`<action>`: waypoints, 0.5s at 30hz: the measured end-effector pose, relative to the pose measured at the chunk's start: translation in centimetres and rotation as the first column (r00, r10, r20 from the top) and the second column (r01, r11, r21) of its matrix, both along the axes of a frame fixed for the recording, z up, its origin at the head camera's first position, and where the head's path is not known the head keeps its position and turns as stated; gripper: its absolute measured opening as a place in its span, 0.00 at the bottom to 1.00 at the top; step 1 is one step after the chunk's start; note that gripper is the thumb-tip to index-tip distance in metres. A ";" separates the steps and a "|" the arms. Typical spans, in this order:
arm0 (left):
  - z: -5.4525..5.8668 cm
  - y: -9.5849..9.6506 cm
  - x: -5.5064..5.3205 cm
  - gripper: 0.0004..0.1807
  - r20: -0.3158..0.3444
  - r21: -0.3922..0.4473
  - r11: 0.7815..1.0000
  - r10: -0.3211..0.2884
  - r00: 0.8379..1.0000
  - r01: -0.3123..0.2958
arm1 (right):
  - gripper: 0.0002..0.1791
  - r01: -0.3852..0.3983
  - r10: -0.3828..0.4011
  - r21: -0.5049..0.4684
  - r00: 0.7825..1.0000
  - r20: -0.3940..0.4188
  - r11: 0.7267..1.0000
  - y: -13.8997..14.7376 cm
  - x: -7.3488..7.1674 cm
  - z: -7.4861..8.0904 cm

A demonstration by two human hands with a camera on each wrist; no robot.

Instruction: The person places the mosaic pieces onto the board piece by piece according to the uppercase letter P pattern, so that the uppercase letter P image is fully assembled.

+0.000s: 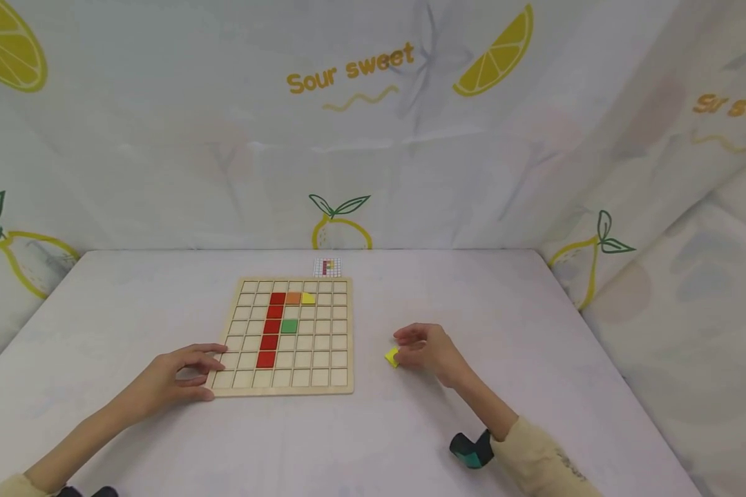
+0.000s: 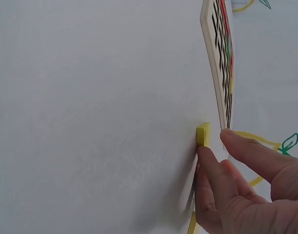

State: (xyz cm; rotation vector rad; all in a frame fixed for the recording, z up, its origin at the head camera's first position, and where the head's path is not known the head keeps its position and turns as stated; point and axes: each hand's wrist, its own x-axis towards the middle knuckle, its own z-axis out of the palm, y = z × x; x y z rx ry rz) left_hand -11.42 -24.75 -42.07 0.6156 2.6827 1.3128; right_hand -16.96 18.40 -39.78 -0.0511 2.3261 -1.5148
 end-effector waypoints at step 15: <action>0.0 -0.1 -0.1 0.19 0.009 0.027 0.999 -0.026 1.000 0.025 | 0.15 0.023 0.058 0.356 0.975 -0.216 0.934 -1.2 0.5 -0.7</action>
